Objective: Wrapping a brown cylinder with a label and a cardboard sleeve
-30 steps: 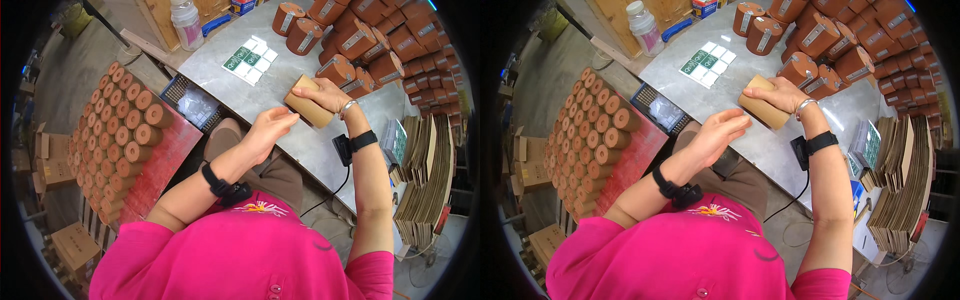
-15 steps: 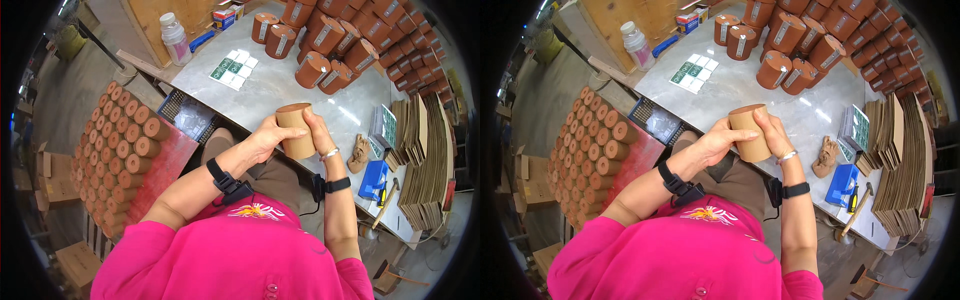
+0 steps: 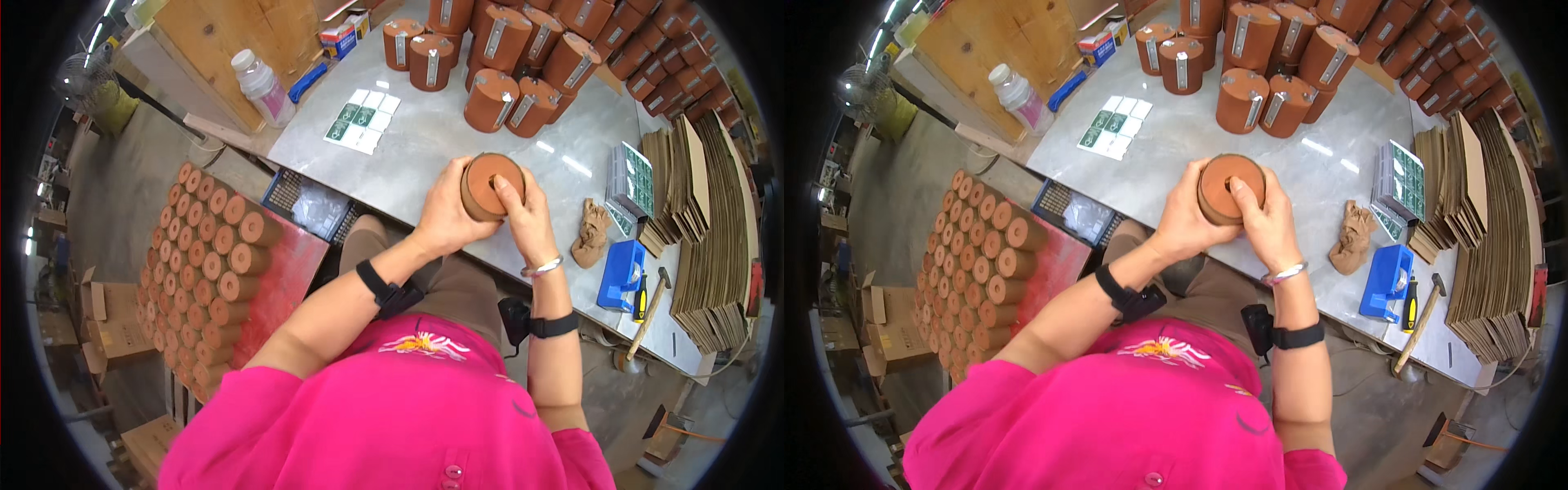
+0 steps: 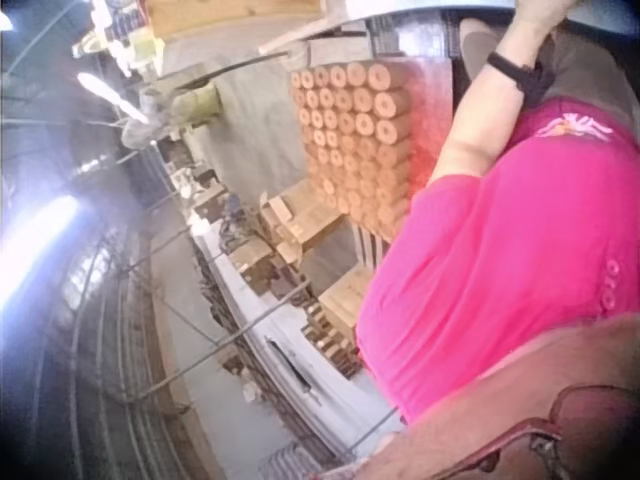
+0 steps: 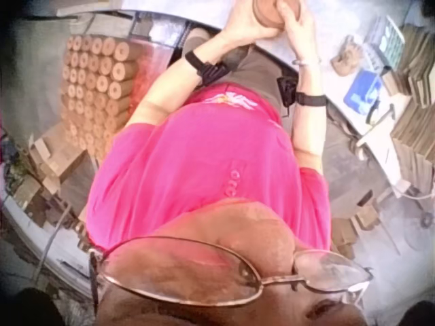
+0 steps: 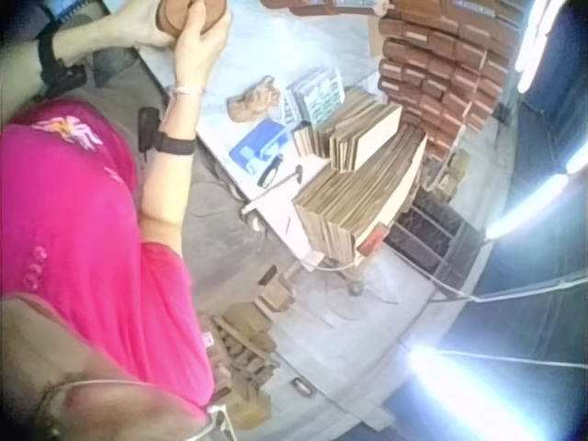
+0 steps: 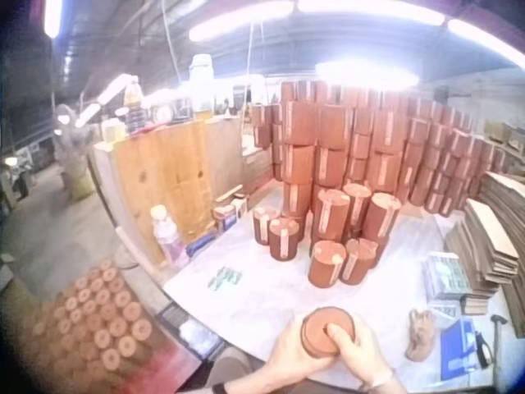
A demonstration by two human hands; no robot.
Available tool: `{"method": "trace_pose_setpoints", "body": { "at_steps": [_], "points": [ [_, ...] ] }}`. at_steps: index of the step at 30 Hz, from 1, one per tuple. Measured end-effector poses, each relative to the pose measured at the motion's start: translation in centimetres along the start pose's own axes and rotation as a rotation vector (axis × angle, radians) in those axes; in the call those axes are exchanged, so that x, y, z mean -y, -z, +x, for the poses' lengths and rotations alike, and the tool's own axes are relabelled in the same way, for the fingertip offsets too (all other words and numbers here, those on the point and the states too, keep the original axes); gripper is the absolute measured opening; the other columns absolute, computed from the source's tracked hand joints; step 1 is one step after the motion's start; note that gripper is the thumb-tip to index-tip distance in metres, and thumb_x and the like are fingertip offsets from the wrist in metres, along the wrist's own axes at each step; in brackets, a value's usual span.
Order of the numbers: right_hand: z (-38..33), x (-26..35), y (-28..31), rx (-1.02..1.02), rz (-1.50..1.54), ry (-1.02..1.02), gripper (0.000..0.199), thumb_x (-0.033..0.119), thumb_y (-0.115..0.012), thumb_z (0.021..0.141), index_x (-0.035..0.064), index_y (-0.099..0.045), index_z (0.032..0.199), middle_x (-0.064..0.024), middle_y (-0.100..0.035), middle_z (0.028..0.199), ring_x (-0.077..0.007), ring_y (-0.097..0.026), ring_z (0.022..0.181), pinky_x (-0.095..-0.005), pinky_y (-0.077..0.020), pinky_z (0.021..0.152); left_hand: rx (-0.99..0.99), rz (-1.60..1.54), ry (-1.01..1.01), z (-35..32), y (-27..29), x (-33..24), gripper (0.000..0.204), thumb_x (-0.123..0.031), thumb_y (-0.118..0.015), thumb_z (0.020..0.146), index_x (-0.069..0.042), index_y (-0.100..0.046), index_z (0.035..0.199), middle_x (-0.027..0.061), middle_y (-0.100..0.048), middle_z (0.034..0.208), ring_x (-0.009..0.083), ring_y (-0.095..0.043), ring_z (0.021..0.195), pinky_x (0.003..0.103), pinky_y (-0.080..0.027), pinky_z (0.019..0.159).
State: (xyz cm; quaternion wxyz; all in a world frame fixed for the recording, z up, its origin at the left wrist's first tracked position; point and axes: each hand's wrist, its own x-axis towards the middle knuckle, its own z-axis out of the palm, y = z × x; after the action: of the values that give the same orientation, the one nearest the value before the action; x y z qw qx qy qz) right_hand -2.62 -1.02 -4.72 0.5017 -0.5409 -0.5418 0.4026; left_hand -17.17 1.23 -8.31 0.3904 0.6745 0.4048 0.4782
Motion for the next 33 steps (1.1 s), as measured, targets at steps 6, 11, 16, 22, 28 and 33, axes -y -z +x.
{"method": "trace_pose_setpoints", "body": {
  "at_steps": [6,11,16,22,28,33],
  "points": [
    [-0.9,2.6,-0.3,-0.01,-0.096,0.082,0.034,0.022,-0.065,0.094,-0.0037,-0.06,0.116,-0.0162,-0.07,0.104,-0.0205,-0.066,0.098,-0.0344,-0.0513,0.086,-0.055,-0.097,-0.02,-0.6,0.6,-1.7,0.078,-0.015,-0.087,0.063,-0.003,-0.048,0.129,0.0161,-0.065,0.115,0.0228,-0.065,0.107,0.036,-0.052,0.091],
    [-0.6,0.4,-0.1,0.002,-0.157,-0.047,0.036,0.022,-0.067,0.092,-0.0043,-0.06,0.116,-0.0177,-0.07,0.102,-0.0229,-0.068,0.096,-0.0353,-0.0521,0.086,-0.012,-0.019,0.009,-0.7,0.1,0.1,0.078,-0.017,-0.087,0.06,-0.004,-0.048,0.127,0.0204,-0.062,0.114,0.0394,-0.062,0.106,0.044,-0.052,0.088],
    [-2.2,2.1,-0.8,-0.026,-0.156,0.112,0.039,0.027,-0.068,0.092,-0.0039,-0.061,0.116,-0.0184,-0.07,0.101,-0.0257,-0.068,0.095,-0.0371,-0.052,0.086,-0.088,0.015,-0.063,-1.0,0.9,-3.0,0.074,-0.014,-0.085,0.061,-0.003,-0.05,0.125,0.021,-0.062,0.114,0.0405,-0.062,0.105,0.044,-0.052,0.088],
    [-0.4,2.1,-0.6,-0.006,-0.281,0.061,0.04,0.024,-0.069,0.092,-0.0046,-0.059,0.118,-0.0215,-0.07,0.104,-0.0294,-0.069,0.097,-0.0379,-0.0529,0.085,0.014,-0.111,0.087,-0.1,1.0,-1.2,0.074,-0.013,-0.084,0.06,-0.002,-0.049,0.125,0.0206,-0.062,0.112,0.041,-0.061,0.106,0.044,-0.052,0.089],
    [-2.7,1.1,-1.0,-0.056,-0.242,0.072,0.042,0.026,-0.067,0.093,-0.0045,-0.057,0.12,-0.0224,-0.07,0.106,-0.0315,-0.07,0.099,-0.0383,-0.0528,0.086,-0.021,-0.031,-0.004,-1.6,0.6,-0.3,0.075,-0.017,-0.085,0.06,-0.002,-0.05,0.125,0.0222,-0.063,0.112,0.0411,-0.062,0.106,0.045,-0.051,0.09],
    [-3.2,3.3,-1.2,-0.031,-0.288,0.095,0.041,0.029,-0.066,0.094,-0.0036,-0.059,0.119,-0.0211,-0.07,0.106,-0.0319,-0.069,0.099,-0.0385,-0.0528,0.086,-0.047,-0.114,-0.025,-2.2,1.1,-2.1,0.075,-0.018,-0.085,0.061,-0.003,-0.05,0.125,0.0215,-0.063,0.113,0.0411,-0.062,0.107,0.045,-0.051,0.091]
  ]
}}
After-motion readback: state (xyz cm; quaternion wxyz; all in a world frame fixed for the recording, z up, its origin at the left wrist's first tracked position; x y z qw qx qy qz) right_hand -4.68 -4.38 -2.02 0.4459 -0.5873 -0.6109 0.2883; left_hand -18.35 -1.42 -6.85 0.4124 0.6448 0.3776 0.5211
